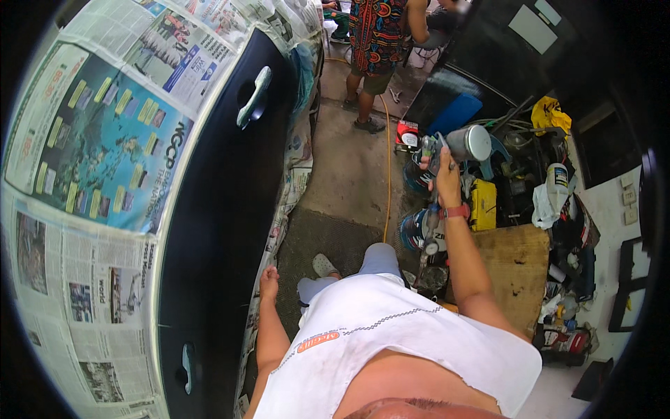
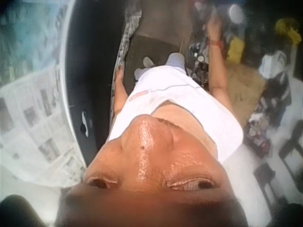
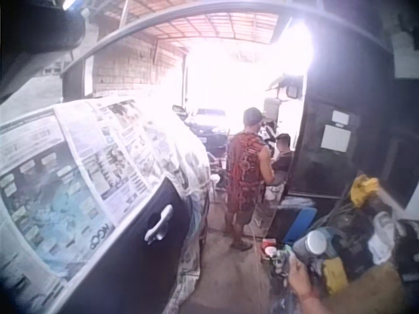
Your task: The person uses a spray gun to apply black paint to the side of a car in a workshop. The car is partially covered with newspaper to protect areas not being painted. The person moves along the vehicle, spraying the door and lower panels in steady, overlapping strokes.
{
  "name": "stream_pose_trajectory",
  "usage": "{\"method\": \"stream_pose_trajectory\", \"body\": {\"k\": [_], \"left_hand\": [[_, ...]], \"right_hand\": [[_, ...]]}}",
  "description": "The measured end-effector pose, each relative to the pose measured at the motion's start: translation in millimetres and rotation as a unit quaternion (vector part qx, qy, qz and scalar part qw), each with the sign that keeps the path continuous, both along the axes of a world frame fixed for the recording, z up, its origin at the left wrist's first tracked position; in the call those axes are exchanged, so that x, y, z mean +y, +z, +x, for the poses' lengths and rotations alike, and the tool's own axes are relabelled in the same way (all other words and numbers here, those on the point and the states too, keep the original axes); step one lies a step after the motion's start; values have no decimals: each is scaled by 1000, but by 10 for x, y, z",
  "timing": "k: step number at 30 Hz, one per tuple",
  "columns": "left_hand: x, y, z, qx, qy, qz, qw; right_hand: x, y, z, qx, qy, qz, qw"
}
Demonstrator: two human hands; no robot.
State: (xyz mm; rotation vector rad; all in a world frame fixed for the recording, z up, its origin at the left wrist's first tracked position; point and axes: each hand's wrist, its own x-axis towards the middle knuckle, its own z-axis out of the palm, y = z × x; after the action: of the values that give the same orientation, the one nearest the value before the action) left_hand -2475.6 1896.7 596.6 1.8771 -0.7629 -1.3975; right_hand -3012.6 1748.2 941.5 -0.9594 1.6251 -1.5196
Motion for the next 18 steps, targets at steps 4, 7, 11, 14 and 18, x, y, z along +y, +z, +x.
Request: {"method": "stream_pose_trajectory", "body": {"k": [4,7,11,14,18], "left_hand": [[-139,269,-102,-36,53,0,998],[272,105,-135,65,150,102,981],[1129,-190,-409,123,167,232,950],[1375,46,-1028,2,64,260,964],[1362,51,-1772,-46,37,214,975]], "right_hand": [[-893,31,-270,15,-18,10,1000],[-1552,10,-599,21,-11,44,999],[-2487,183,-1066,8,-40,-7,999],[-3136,364,-1409,39,-29,5,999],[-4048,515,-1651,71,-23,-18,997]]}}
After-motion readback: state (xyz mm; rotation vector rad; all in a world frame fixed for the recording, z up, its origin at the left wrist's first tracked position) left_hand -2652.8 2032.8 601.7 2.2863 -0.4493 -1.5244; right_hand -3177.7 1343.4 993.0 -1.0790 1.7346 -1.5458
